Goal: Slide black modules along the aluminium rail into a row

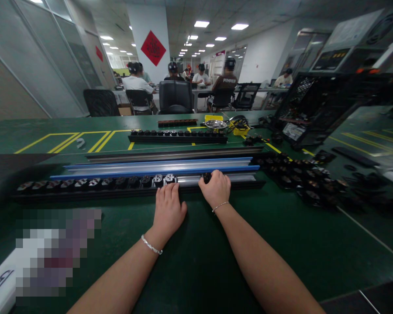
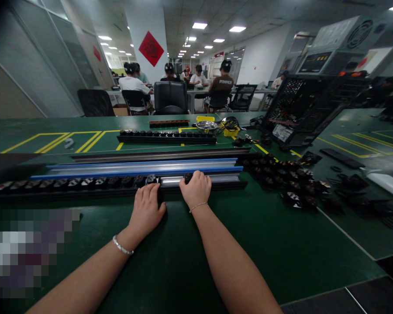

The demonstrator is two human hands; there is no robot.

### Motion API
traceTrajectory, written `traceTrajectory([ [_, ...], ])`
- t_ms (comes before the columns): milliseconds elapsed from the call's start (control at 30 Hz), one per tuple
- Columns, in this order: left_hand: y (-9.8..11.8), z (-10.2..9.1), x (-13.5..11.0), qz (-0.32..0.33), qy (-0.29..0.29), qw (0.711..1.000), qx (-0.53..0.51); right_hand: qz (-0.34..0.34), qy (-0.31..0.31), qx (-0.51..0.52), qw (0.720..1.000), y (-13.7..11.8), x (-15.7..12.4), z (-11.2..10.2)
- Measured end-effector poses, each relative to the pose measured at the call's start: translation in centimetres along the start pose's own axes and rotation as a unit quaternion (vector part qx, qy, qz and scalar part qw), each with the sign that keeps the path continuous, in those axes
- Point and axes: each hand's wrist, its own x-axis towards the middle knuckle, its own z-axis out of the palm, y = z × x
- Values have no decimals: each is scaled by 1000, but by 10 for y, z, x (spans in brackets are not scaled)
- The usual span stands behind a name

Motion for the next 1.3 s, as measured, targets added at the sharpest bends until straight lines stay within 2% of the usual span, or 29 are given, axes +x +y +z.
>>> traceTrajectory([
  [633, 1, -1, 0, -3, -6, 1000, -4, 39, -2, -20, 999, 9, 4, -6],
  [900, 1, -2, 1, -3, -10, 1000, -3, 6, -28, -23, 999, 17, 4, -10],
  [1033, 0, 0, 1, 0, -8, 1000, -4, -4, -22, -28, 999, 20, 3, -9],
  [1300, 0, 0, 0, 1, -12, 1000, -2, 26, 12, -33, 999, 31, 6, -7],
])
